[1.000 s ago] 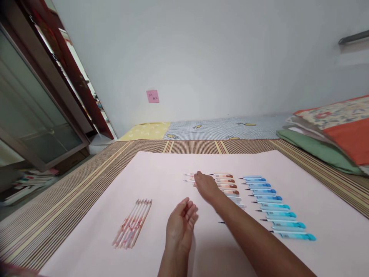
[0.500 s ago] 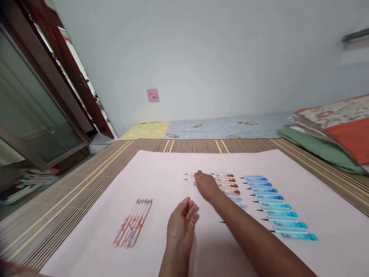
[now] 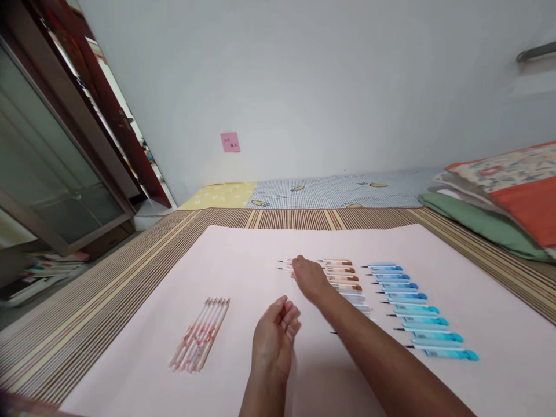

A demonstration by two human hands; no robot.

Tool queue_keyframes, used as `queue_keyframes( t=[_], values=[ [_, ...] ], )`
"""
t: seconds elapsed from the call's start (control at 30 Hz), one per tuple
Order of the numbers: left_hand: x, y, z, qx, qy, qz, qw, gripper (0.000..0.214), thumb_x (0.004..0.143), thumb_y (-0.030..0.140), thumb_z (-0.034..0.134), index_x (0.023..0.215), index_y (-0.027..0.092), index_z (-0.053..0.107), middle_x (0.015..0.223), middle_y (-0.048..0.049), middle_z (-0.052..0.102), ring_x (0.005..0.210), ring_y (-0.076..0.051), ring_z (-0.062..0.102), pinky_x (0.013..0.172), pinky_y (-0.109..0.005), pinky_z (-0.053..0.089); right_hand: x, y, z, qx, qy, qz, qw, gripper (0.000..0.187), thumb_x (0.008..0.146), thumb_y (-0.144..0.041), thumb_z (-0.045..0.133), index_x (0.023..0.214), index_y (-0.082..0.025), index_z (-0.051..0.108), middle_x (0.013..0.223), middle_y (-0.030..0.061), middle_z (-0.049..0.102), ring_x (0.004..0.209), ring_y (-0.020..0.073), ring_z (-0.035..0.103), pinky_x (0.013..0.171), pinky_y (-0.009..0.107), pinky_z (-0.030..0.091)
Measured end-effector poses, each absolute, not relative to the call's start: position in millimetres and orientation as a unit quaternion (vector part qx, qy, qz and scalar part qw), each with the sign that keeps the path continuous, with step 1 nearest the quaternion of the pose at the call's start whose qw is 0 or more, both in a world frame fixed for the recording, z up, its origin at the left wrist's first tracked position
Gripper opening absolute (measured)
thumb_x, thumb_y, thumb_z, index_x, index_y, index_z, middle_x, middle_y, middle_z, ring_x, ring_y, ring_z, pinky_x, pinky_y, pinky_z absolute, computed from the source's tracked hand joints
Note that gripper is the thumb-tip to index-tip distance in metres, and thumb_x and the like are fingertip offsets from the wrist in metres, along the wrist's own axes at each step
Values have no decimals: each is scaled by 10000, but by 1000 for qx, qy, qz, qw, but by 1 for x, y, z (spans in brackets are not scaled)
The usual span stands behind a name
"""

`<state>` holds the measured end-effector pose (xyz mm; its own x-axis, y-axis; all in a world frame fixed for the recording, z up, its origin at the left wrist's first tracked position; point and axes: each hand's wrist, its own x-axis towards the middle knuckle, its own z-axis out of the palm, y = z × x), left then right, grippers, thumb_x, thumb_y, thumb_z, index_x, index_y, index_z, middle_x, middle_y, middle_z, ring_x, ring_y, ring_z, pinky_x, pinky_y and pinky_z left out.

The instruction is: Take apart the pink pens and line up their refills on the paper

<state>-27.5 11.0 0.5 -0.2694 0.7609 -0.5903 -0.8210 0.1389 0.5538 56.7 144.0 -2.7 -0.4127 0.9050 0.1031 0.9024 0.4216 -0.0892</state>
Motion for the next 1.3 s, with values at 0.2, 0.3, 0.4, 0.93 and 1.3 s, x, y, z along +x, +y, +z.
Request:
queue_keyframes(
  t=[0.2,0.3,0.4,0.93,1.3],
  values=[
    [-27,10,0,-34,452,651,608,88,873,168,699,929,101,707,865,-71,686,703,-130,673,597,-217,505,81,154,14,-552,-818,103,123,148,883,-145,565,941,-151,701,951,99,749,840,213,688,672,277,397],
    [-27,11,0,-38,449,652,610,78,885,163,680,926,101,705,851,-69,683,683,-124,666,588,-215,498,91,152,22,-525,-823,169,137,132,852,-178,604,892,-166,729,863,49,764,783,178,675,657,248,414],
    [-27,12,-1,-40,448,653,609,84,893,163,669,934,99,705,856,-73,685,678,-121,665,585,-215,497,90,144,20,-490,-833,208,149,149,869,-216,607,885,-186,752,867,30,771,790,164,671,693,239,438],
    [-27,11,-2,-33,451,651,610,99,819,190,737,879,118,708,869,-79,696,705,-130,669,605,-218,498,84,143,-4,-502,-853,64,129,131,875,-108,579,897,-171,692,955,67,699,887,192,594,769,286,335],
    [-27,10,1,-31,450,653,609,101,846,176,701,918,107,719,862,-73,694,695,-125,668,610,-220,498,79,144,2,-514,-854,-3,79,152,952,-131,562,925,-170,707,996,80,716,937,205,615,766,306,305]
  ],
)
